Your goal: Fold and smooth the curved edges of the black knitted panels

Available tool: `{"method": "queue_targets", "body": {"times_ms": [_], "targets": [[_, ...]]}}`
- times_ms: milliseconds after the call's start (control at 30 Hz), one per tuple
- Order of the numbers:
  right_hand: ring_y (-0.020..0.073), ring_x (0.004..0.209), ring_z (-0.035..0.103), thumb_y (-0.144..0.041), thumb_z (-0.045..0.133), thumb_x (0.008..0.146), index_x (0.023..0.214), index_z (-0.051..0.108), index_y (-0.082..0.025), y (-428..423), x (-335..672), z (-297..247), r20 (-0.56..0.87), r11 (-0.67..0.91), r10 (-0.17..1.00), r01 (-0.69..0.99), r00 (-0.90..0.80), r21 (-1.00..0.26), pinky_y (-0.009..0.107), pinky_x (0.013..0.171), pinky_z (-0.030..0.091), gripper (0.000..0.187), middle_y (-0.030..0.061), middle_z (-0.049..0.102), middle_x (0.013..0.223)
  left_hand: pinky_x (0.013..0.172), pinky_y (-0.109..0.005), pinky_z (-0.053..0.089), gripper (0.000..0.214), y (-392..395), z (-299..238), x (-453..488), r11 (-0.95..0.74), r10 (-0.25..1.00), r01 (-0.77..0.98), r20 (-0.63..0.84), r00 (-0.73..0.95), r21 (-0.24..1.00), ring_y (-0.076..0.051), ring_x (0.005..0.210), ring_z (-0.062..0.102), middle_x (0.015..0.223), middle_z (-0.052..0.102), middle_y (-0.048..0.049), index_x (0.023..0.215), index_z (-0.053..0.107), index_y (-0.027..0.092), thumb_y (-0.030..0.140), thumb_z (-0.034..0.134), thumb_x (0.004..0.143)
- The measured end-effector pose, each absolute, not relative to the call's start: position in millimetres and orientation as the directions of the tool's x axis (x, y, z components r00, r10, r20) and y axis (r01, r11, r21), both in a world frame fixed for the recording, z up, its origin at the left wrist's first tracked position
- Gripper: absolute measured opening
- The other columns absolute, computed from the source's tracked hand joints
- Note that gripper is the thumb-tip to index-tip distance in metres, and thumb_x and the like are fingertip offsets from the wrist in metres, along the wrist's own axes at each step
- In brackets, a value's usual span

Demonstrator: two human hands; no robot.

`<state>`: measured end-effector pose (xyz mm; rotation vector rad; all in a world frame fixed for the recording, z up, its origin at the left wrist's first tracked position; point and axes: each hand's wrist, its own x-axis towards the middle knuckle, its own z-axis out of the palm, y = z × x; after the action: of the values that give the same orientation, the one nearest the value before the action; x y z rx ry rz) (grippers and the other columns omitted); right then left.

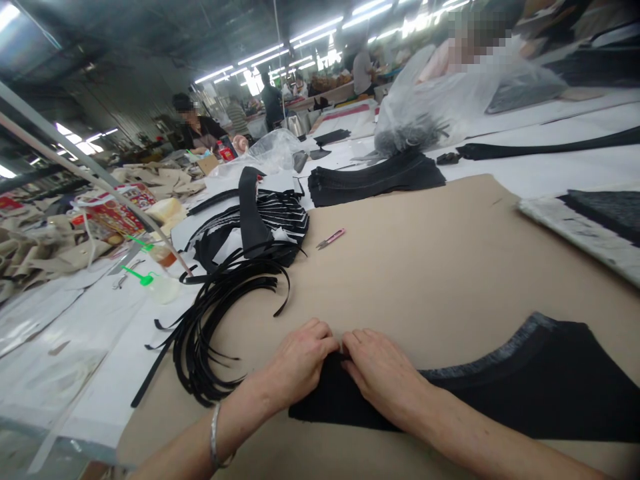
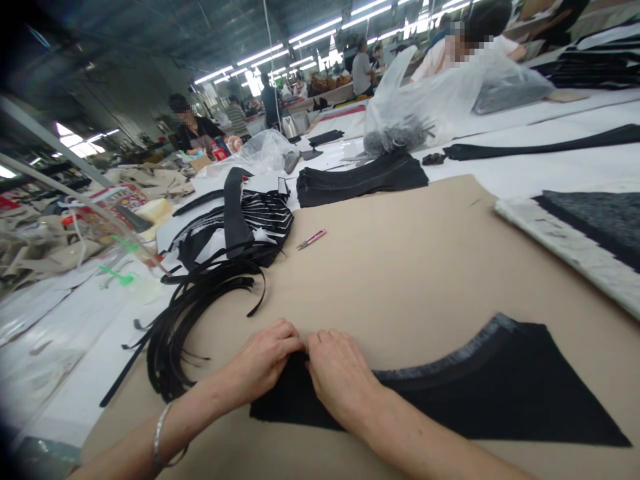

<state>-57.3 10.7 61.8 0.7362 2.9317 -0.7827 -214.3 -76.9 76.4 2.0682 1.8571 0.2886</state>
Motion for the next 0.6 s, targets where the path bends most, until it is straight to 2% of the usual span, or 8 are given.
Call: {"method": "queue_targets", "body": {"times_ms": [267, 467, 600], "targets": [[0.0247, 0.091, 0.057, -0.005, 0.047, 0.086, 0.094, 0.06, -0.015, 11.4, -55.1, 62.2, -0.136, 0.741, 0.445, 0.45, -0.885, -0.499, 0.04, 0.083, 0.046, 0.018, 0.0081, 0.061, 0.094, 0.079, -0.025, 0.046, 0.036, -72.2, 74.8, -215.7, -0.086, 0.988, 0.907, -0.079, 0.13, 0.413, -0.016, 0.088, 0.055, 0.088, 0.059, -0.0023, 0.094, 0.066, 0.02, -0.002, 0.042, 0.08], [0.0232, 0.088, 0.054, 0.001, 0.045, 0.084, 0.093, 0.059, -0.015, 5.8, -48.1, 45.9, -0.021, 0.74, 0.477, 0.414, -0.879, -0.53, 0.039, 0.081, 0.047, 0.023, 0.008, 0.058, 0.093, 0.079, -0.026, 0.046, 0.035, -73.7, 74.2, -214.1, -0.109, 0.987, 0.909, -0.067, 0.148, 0.402, -0.016, 0.089, 0.056, 0.092, 0.06, -0.0033, 0.1, 0.066, 0.021, 0.001, 0.042, 0.083], [0.0228, 0.088, 0.052, 0.006, 0.045, 0.078, 0.092, 0.059, -0.015, 4.2, -42.0, 37.9, 0.077, 0.79, 0.433, 0.337, -0.898, -0.512, 0.038, 0.081, 0.047, 0.029, 0.008, 0.056, 0.094, 0.079, -0.028, 0.047, 0.033, -79.3, 71.5, -213.0, -0.134, 0.984, 0.92, -0.057, 0.166, 0.369, -0.017, 0.089, 0.056, 0.092, 0.061, -0.0041, 0.103, 0.065, 0.02, 0.005, 0.04, 0.088]]}}
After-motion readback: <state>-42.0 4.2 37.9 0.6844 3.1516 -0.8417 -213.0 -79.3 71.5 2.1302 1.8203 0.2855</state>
